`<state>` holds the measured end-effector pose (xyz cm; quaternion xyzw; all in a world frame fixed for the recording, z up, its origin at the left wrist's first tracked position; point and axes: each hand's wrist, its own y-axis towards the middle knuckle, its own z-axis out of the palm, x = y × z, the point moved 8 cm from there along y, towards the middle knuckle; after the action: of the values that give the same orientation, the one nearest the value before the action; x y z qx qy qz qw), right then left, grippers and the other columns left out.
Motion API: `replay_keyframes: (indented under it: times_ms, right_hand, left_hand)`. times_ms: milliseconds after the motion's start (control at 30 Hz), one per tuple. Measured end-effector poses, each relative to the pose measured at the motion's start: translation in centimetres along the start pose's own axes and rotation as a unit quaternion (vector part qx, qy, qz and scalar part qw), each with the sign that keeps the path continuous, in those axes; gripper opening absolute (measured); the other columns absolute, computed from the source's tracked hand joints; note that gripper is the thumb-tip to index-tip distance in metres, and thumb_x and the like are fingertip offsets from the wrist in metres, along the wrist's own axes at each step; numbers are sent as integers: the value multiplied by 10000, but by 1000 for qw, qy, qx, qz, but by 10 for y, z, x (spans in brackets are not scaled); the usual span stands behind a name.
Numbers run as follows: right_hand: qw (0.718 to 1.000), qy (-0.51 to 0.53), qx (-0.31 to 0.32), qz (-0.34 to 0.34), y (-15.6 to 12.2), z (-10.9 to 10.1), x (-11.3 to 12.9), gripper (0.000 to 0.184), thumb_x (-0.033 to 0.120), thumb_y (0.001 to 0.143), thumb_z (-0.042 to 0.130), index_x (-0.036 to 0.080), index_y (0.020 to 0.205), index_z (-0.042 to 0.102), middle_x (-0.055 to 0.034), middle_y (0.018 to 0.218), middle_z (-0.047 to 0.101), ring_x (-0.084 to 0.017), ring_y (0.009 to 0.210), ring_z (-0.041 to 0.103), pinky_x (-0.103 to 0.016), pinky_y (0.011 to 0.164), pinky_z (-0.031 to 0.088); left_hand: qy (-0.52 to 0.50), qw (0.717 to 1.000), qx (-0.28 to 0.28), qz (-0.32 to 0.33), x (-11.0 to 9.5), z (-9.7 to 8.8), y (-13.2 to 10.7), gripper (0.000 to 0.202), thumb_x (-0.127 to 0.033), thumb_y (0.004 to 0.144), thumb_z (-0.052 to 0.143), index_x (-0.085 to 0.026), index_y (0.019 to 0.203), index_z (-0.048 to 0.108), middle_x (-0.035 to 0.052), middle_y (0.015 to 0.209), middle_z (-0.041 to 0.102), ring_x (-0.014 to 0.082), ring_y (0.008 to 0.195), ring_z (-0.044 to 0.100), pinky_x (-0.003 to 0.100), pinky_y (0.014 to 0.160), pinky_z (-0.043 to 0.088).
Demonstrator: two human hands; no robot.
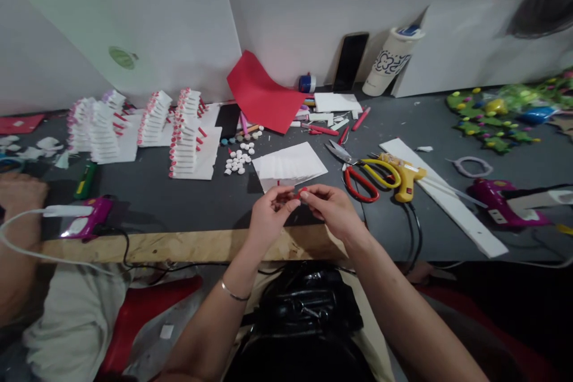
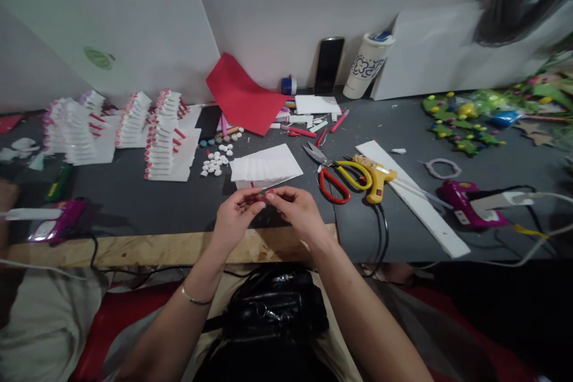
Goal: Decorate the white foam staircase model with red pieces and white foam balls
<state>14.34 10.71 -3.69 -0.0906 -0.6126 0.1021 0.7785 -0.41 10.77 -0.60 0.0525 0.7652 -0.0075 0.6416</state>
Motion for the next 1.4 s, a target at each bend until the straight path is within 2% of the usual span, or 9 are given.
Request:
replay_keyframes:
  times_ms: [167, 267, 367, 467, 633, 833, 1000, 1167, 1400]
  right_hand:
    - [996, -75, -8, -43, -4, 1, 8, 350, 501, 700, 760, 178, 836, 746, 7, 649, 643, -100, 510, 471, -235, 470, 369]
    - [959, -233, -31, -160, -4, -21, 32, 316, 481, 791, 691, 197, 917, 746, -55, 835, 723, -173, 668, 601, -309, 625, 488]
    - [824, -477, -135, -276, -4, -64, 60, 295, 412, 876, 604, 186, 1023, 722, -133, 982, 701, -272, 886, 621, -422, 806, 497]
    - [692, -654, -155, -262, 8, -100, 63, 285, 301, 872, 570, 138, 1071, 692, -185, 1020, 664, -331, 961, 593, -481, 874, 460]
    - [591, -761, -141, -228, 21, -119, 58, 334, 296, 859, 559, 118, 1132, 631, -205, 1020, 650, -358, 976, 577, -459, 851, 446]
    - [636, -739, -154, -162, 36, -127, 67, 385, 302, 804, 604, 81, 1118, 589, -220, 948, 676, -361, 889, 634, -415, 759, 464]
    - [772, -600, -139, -156, 20, -131, 81, 539, 428, 763, 682, 168, 1218, 557, -122, 957, 690, -295, 834, 650, -372, 705, 488]
    - [869, -469, -19, -158, -29, -91, 65, 571, 512, 762, 682, 197, 1212, 525, 16, 691, 606, -190, 579, 559, -296, 551, 446]
    - [869, -465, 32, -167, -73, -54, 48, 437, 472, 776, 702, 227, 1126, 610, -70, 954, 666, -218, 759, 639, -307, 663, 497]
  left_hand:
    - [-93, 993, -22, -73, 13, 9, 2, 167, -299, 735, 748, -195, 865, 735, 29, 783, 738, 156, 690, 664, 259, 607, 512]
    - [-135, 984, -41, -106, 16, 9, 0, 156, -293, 701, 773, -180, 796, 723, 14, 676, 704, 134, 619, 629, 236, 553, 474]
    - [-206, 968, -42, -138, 17, 11, -2, 177, -261, 649, 808, -166, 754, 702, 19, 679, 706, 114, 596, 616, 223, 543, 452]
    - [-283, 943, -30, -175, 17, 15, -5, 195, -231, 626, 826, -158, 753, 697, 14, 678, 697, 95, 578, 606, 203, 529, 426]
    - [-362, 902, -5, -236, 19, 26, -13, 215, -231, 633, 836, -140, 786, 714, 7, 647, 663, 76, 559, 585, 184, 513, 406]
    - [-410, 869, 14, -277, 20, 36, -21, 284, -243, 575, 891, -136, 763, 708, -9, 635, 633, 59, 563, 563, 145, 490, 391]
    - [-431, 859, 13, -276, 14, 41, -20, 288, -233, 587, 896, -125, 741, 678, -13, 651, 619, 45, 576, 552, 127, 494, 397]
    - [-443, 855, 8, -271, 11, 48, -15, 226, -189, 655, 848, -143, 779, 664, -6, 711, 646, 61, 619, 591, 147, 535, 440]
    - [-411, 889, -32, -199, 1, 49, -3, 216, -176, 639, 836, -161, 734, 643, -29, 662, 656, 64, 615, 622, 158, 596, 485]
